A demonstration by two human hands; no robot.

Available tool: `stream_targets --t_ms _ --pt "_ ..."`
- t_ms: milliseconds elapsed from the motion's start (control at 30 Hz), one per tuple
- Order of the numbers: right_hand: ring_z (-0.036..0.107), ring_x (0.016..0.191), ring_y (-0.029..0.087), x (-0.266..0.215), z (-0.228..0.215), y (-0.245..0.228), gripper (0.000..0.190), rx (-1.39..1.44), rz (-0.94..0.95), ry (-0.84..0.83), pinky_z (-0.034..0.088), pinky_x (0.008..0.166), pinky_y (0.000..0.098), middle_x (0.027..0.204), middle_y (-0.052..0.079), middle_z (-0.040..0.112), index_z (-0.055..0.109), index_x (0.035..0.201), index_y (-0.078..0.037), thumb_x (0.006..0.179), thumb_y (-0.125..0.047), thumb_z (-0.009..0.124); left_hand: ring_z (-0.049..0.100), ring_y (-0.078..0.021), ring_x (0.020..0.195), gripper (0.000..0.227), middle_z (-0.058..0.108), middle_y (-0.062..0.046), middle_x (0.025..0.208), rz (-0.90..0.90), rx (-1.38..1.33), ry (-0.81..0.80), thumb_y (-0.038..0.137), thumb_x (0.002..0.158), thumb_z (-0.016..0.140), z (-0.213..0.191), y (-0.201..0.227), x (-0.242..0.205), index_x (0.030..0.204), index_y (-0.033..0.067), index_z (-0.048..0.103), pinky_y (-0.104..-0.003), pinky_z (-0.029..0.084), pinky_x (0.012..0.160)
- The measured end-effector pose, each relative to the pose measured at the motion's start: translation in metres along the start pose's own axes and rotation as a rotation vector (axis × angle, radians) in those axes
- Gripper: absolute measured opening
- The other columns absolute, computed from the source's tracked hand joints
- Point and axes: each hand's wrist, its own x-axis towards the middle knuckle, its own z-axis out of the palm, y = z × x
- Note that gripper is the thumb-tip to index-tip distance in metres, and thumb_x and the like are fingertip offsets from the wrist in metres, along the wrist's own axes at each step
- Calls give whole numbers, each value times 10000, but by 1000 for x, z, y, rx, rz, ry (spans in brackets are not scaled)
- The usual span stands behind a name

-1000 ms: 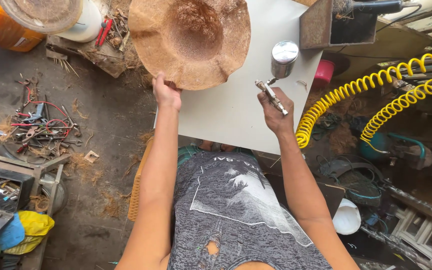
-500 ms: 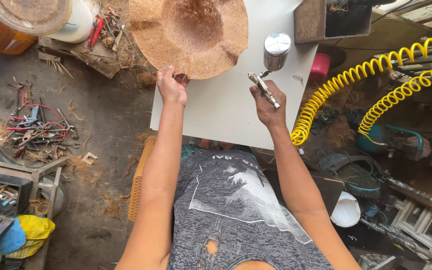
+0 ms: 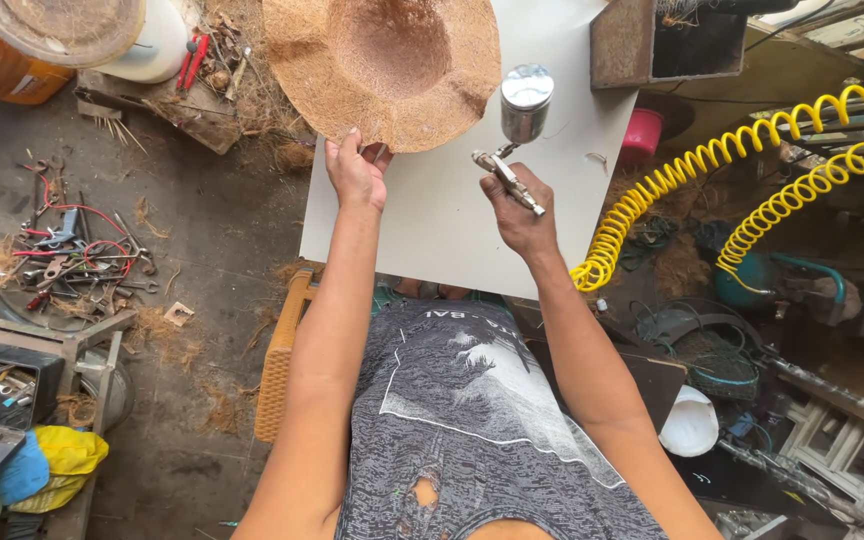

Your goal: Spraying a fiber hat, cleaning a work surface, and inspecting a large circular fiber component.

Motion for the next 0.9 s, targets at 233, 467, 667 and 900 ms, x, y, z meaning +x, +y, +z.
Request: stream_targets --t_ms 233,467,667,900 --pt "510 611 156 -7 11 -24 325 -3 -1 -61 455 631 328 613 90 567 644 778 -119 887 -379 806 665 -234 674 190 502 -36 869 11 -16 11 147 852 655 11 3 -17 944 204 499 -451 664 660" --pt "515 618 158 -3 8 -18 318 -6 24 -60 450 638 321 626 95 580 652 782 -124 883 -383 807 662 -236 690 194 506 -44 885 5 -30 19 146 866 658 4 -3 -14 958 200 496 -470 663 696" --pt "536 627 196 18 -8 -24 351 -74 5 25 452 648 355 644 127 586 643 794 -104 912 -400 788 668 -241 699 190 521 -45 891 -4 -38 22 146 869 655 0 -11 -15 974 196 504 -478 660 707" --pt "543 650 195 40 -23 -1 379 -84 -17 135 462 663 352 650 123 579 643 800 -105 937 -428 786 701 -278 781 231 575 -67 951 -28 -36 4 152 876 651 -2 -29 -20 1067 204 532 -540 642 776"
